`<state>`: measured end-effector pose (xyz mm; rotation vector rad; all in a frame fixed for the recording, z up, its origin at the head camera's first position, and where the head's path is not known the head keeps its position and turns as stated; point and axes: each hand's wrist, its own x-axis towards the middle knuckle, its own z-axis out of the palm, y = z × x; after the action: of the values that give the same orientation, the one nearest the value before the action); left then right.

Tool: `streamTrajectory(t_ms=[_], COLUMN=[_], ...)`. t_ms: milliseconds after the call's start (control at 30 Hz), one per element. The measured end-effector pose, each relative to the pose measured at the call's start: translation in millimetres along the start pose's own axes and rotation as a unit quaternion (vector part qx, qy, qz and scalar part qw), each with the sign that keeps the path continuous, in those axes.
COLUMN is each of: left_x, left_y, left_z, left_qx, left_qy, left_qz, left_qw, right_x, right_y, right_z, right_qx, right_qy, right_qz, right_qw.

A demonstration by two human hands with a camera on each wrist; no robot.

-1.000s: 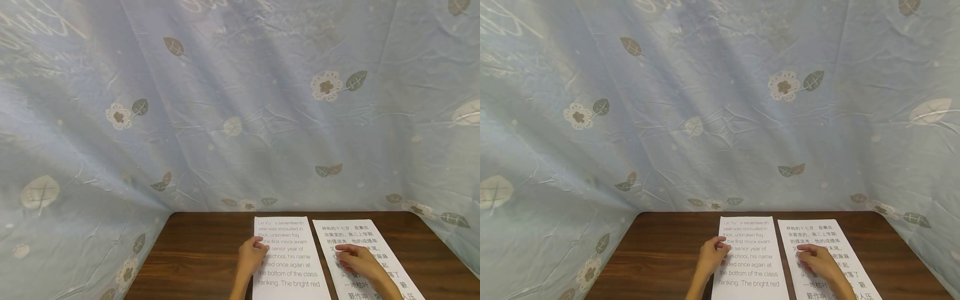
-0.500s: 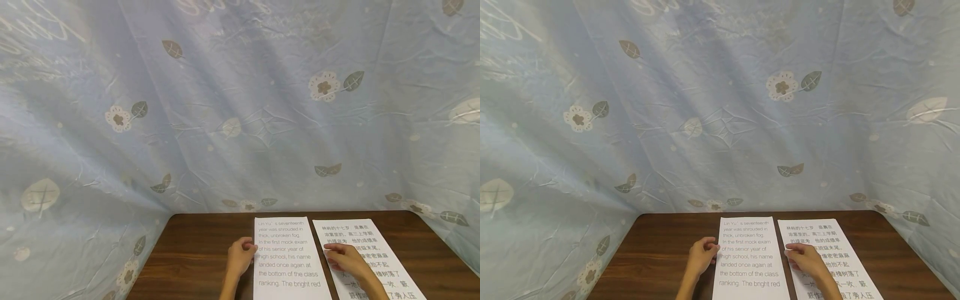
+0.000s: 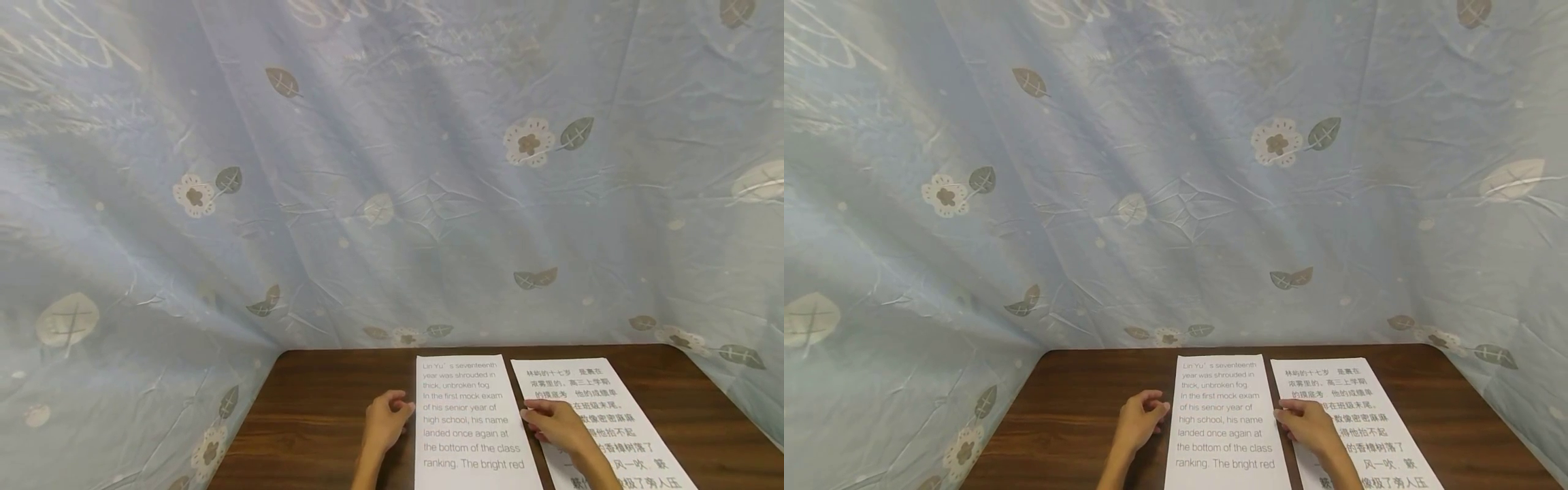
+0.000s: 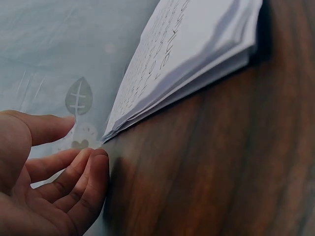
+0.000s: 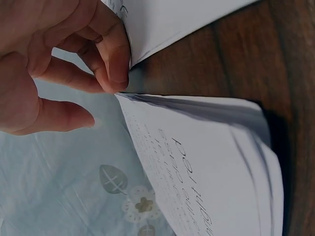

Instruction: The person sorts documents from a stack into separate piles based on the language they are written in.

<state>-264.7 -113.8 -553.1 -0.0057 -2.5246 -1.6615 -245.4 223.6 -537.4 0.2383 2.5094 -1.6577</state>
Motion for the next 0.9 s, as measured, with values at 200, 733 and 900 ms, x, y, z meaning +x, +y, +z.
streamTrajectory(t_ms=[200,733,900], left_x=[0.8,-0.3,-1.7], left_y=[0.2,1.7,4.2], left_z=[2.6,11.6,12.7], left_qx=[0.003,0.140,0.146], left_qy=[-0.007,0.009,0.014], left_qz=[0.009,0.036,0.034], left_qw=[0.9999,0.9894,0.9887], right_x=[-2,-1,-1], right_y=[-3,-2,-3], right_z=[2.0,9.9,10.6], right_qx=[-0.027,-0.096,-0.103], right_qy=[-0.005,0.014,0.014], right_qz=[-0.003,-0.019,-0.025], right_qw=[1.000,0.995,0.994])
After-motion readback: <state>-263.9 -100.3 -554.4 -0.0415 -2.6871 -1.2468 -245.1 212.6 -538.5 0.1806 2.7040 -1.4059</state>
